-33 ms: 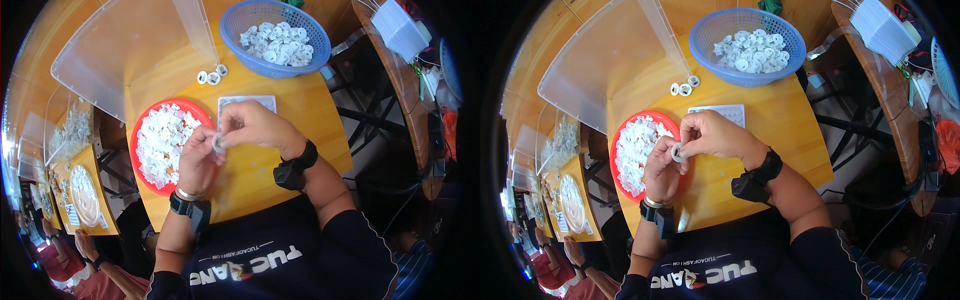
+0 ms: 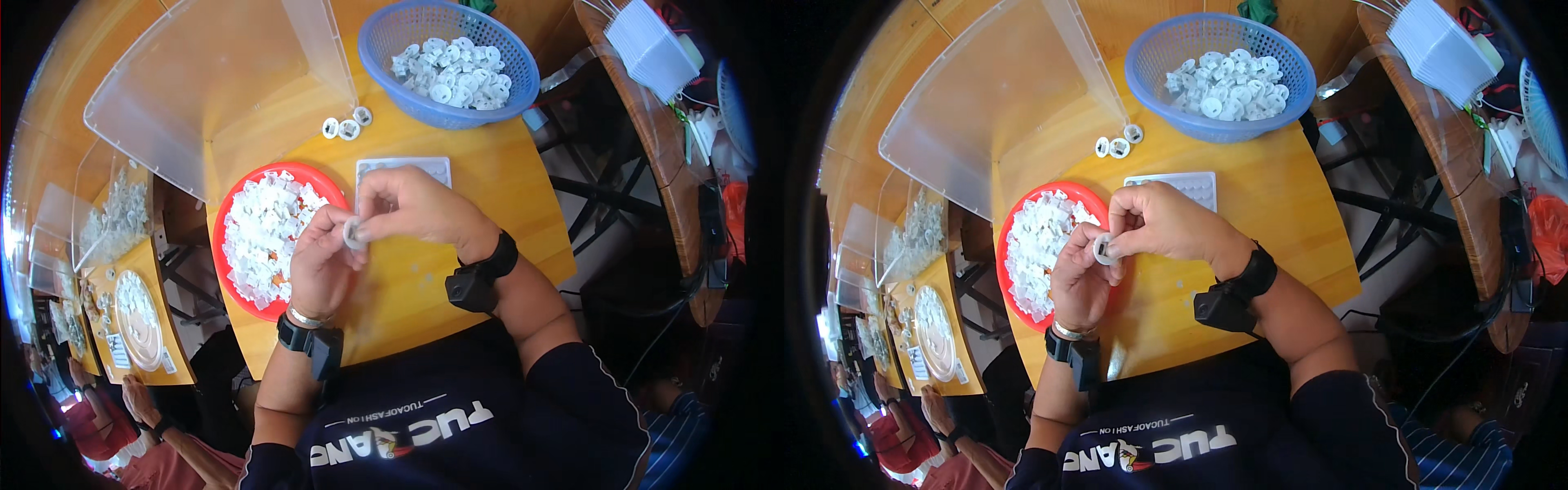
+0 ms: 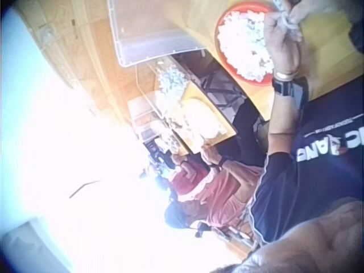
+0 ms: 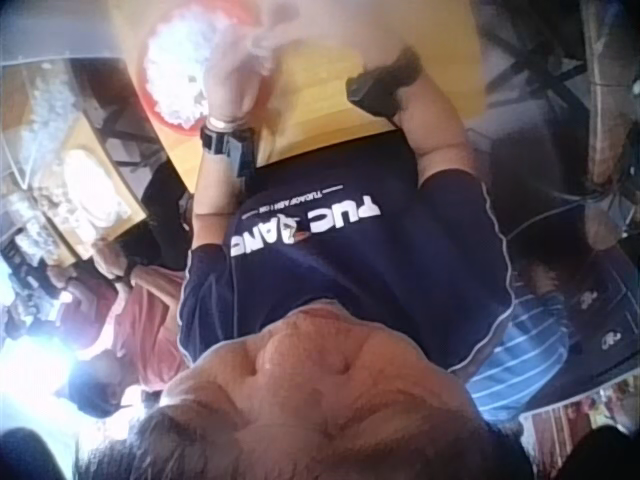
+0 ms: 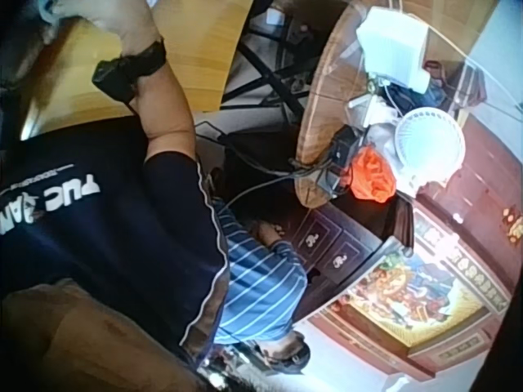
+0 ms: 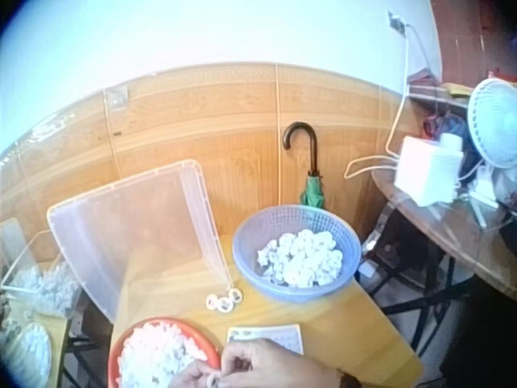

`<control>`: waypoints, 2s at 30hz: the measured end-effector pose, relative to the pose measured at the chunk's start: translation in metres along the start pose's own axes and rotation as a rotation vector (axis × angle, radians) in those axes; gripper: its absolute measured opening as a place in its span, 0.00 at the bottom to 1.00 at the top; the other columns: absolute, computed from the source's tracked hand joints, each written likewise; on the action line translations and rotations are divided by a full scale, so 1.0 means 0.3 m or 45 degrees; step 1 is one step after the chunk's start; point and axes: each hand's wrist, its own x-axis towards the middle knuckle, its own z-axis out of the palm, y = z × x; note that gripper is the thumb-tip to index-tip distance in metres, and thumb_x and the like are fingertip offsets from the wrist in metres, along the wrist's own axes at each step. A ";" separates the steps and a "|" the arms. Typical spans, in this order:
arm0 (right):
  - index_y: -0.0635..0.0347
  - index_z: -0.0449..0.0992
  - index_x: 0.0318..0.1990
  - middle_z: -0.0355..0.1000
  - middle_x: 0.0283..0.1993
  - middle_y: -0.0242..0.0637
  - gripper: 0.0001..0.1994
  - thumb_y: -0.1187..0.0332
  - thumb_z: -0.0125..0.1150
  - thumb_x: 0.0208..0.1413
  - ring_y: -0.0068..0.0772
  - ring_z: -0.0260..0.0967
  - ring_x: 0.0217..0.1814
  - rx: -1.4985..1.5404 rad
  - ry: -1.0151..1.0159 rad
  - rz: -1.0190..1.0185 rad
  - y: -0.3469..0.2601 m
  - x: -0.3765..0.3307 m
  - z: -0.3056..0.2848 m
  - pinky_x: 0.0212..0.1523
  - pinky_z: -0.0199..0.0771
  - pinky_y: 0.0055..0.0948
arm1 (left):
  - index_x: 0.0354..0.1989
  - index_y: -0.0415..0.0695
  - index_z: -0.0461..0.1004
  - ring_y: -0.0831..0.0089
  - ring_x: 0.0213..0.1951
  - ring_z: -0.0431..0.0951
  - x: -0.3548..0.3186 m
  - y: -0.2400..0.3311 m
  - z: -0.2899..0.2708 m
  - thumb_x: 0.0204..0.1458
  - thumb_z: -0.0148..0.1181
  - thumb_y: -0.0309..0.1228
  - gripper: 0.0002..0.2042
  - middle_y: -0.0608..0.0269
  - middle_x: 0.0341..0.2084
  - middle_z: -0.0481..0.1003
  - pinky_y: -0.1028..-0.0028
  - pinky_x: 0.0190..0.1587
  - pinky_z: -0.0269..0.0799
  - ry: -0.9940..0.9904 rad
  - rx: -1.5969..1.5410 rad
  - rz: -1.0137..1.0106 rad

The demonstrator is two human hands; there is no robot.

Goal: Assembling small white plastic components by hand at a workstation.

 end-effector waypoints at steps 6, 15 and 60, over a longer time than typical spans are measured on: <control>0.65 0.77 0.30 0.76 0.25 0.36 0.07 0.70 0.67 0.50 0.22 0.71 0.26 -0.325 0.410 -0.168 -0.018 0.004 -0.052 0.30 0.70 0.24 | 0.43 0.42 0.69 0.75 0.32 0.74 0.002 0.000 -0.027 0.60 0.54 0.33 0.09 0.62 0.32 0.76 0.78 0.36 0.68 0.087 -0.244 0.108; 0.63 0.79 0.31 0.75 0.28 0.43 0.08 0.68 0.66 0.47 0.40 0.74 0.30 -0.968 0.482 -0.023 -0.021 -0.016 -0.088 0.33 0.72 0.34 | 0.47 0.40 0.69 0.68 0.43 0.75 0.008 0.009 -0.064 0.61 0.52 0.30 0.10 0.59 0.42 0.75 0.70 0.49 0.73 0.128 -0.617 0.145; 0.63 0.77 0.31 0.73 0.36 0.46 0.05 0.77 0.54 0.49 0.46 0.73 0.42 -1.694 0.211 -0.150 0.034 0.009 0.038 0.41 0.76 0.39 | 0.44 0.41 0.69 0.68 0.34 0.72 0.013 0.003 -0.039 0.59 0.56 0.33 0.11 0.59 0.32 0.73 0.72 0.41 0.66 -0.078 -0.516 0.095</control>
